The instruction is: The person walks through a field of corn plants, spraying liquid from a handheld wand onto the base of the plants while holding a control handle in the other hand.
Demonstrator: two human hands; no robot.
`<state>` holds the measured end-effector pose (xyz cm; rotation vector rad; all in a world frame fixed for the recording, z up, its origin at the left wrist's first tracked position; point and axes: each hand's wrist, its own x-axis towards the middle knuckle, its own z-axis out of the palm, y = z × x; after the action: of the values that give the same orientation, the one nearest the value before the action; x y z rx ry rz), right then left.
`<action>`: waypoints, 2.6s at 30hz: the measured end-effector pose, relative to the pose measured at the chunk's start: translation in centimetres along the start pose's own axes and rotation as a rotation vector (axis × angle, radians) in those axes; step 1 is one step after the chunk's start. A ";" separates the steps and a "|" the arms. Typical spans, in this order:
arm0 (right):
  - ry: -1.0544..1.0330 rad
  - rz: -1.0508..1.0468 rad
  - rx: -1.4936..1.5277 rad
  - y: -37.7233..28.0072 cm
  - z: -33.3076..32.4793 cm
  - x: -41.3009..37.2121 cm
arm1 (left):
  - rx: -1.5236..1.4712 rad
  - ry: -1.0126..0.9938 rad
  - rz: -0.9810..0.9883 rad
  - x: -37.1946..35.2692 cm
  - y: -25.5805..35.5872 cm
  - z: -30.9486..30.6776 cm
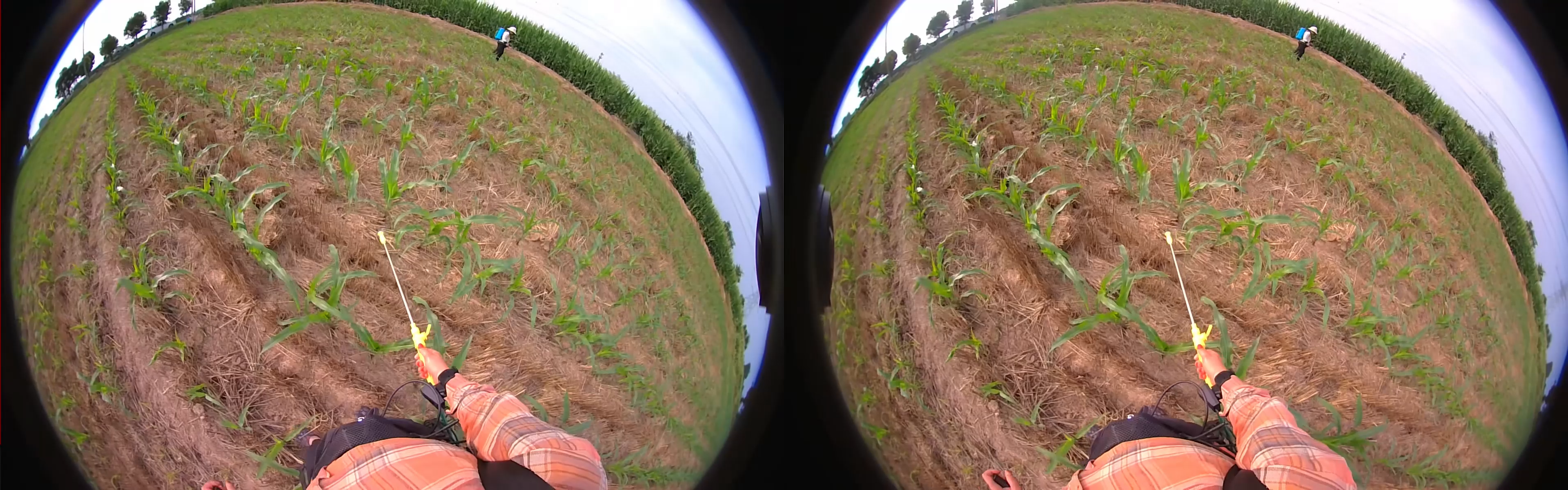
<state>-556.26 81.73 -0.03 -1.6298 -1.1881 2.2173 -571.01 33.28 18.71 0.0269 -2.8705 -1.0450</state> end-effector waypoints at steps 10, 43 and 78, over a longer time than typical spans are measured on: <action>-0.205 -0.009 -0.430 0.1 13.8 -3.0 | 0.032 -0.080 -0.045 8.9 -7.3 8.5; -0.648 0.134 -0.755 -5.0 33.7 4.8 | -0.015 0.081 -0.141 22.5 -9.6 7.8; -0.294 0.080 -0.256 -15.2 42.8 14.2 | -0.120 0.052 -0.128 42.4 -7.9 11.2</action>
<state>-603.54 78.01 3.68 -1.4920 -1.5643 2.5103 -614.34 32.45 8.34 0.2290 -2.7855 -1.2189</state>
